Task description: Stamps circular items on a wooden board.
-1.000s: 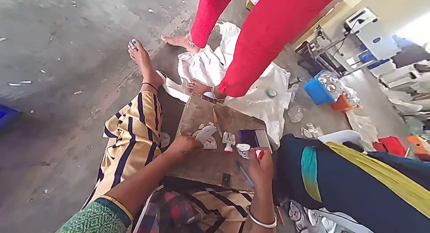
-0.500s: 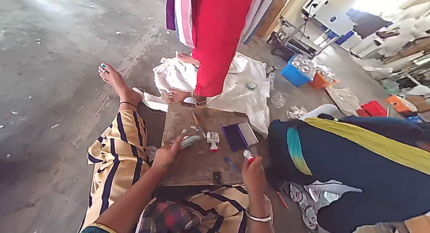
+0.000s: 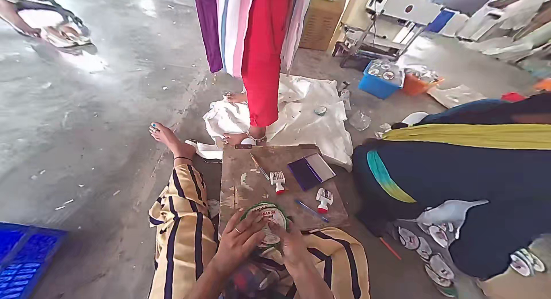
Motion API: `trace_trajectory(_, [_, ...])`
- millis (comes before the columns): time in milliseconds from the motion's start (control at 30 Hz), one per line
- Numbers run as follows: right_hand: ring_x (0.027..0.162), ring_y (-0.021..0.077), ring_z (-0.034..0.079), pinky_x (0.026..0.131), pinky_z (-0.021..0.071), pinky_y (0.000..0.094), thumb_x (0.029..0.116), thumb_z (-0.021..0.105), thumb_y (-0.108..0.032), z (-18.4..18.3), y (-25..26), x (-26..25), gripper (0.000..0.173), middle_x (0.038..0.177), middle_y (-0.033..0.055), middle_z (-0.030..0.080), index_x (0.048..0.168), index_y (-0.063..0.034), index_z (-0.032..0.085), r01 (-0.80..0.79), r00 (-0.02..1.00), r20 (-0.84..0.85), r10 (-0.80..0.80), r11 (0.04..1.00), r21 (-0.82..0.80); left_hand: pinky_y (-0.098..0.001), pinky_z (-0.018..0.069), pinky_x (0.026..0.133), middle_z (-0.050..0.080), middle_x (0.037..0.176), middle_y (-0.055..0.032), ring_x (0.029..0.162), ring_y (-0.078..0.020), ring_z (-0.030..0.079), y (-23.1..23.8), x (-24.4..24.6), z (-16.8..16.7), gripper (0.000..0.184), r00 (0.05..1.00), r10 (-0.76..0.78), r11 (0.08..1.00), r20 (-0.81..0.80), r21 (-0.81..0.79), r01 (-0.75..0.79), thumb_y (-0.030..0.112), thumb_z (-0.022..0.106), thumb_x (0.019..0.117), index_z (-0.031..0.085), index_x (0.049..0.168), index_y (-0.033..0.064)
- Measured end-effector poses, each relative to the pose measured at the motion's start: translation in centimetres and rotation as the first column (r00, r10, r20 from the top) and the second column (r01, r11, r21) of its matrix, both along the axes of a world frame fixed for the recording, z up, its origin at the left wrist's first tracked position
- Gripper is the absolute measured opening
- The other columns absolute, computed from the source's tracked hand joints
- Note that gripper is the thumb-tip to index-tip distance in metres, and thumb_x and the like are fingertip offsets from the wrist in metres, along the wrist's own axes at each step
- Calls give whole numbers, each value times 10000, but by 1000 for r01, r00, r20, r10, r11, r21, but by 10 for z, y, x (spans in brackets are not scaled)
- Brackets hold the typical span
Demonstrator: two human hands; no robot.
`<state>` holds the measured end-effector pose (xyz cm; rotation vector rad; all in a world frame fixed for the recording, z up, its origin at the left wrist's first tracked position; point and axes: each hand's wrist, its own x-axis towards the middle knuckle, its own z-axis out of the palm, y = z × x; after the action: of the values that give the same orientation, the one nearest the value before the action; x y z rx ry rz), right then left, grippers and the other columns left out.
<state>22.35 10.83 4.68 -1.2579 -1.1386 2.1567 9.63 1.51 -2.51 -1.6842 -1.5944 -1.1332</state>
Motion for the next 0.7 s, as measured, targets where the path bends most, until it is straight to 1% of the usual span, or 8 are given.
trace_trajectory(67, [852,136,714,763,609,296,995,597,7,7,0,3,223,983,104,716,1216,42,585,65,998,-11,-65,989,131,-411,309,1219,583,1400,-47,1432,-210,457,-9,7,4,123,985,-1,1000,170,-14,3,208,503,1075,527,1196,211])
trace_trajectory(133, [870,57,712,813,604,238,958,615,9,21,-3,12,247,983,58,724,1199,56,589,86,996,-59,-69,930,358,-388,345,1204,476,1517,-133,1472,-202,404,-16,21,10,373,823,-89,996,560,46,77,222,626,998,485,1326,115])
trace_trajectory(167, [892,18,704,834,597,211,934,615,-12,27,-6,17,281,1000,41,721,1201,72,586,98,994,-90,-61,859,502,-320,385,1177,473,1530,-123,1440,-133,436,-18,32,18,456,608,-152,988,779,109,107,195,632,982,456,1369,29])
trace_trajectory(200, [912,-11,690,844,583,189,924,614,-38,31,-9,21,307,1014,44,710,1196,102,586,117,991,-123,-49,758,642,-267,472,1079,534,1455,-82,1317,-72,540,-18,44,34,457,274,-198,980,941,182,84,149,560,996,409,1378,-52])
trace_trajectory(267, [955,-49,665,861,556,156,920,636,-77,28,-20,28,307,1041,42,718,1167,101,601,164,980,-200,15,512,843,-308,595,764,686,1096,-18,907,-110,705,-11,60,76,380,-420,-175,985,891,152,-86,276,266,1122,460,1357,51])
trace_trajectory(333, [1008,-52,675,886,561,157,928,681,-159,12,-32,29,318,1081,-5,743,1191,-4,593,173,967,-229,114,368,913,-358,609,674,708,892,-29,780,-162,716,-9,66,98,582,-715,-187,982,674,150,-115,505,105,1108,546,1178,131])
trace_trajectory(500, [1046,53,705,926,574,226,904,748,-234,-31,-48,36,392,1097,66,747,1227,-57,616,179,966,-222,130,280,943,-335,629,665,734,725,-38,689,-151,737,-10,75,101,664,-774,-287,952,565,260,-164,456,144,1115,630,801,129])
trace_trajectory(700, [1010,147,720,924,573,260,971,639,-138,-17,-49,46,123,1005,112,750,995,-27,687,307,917,-352,187,231,923,-323,628,803,795,907,-15,888,-151,770,-17,86,92,682,-682,-274,915,678,402,32,433,100,1113,709,918,196])
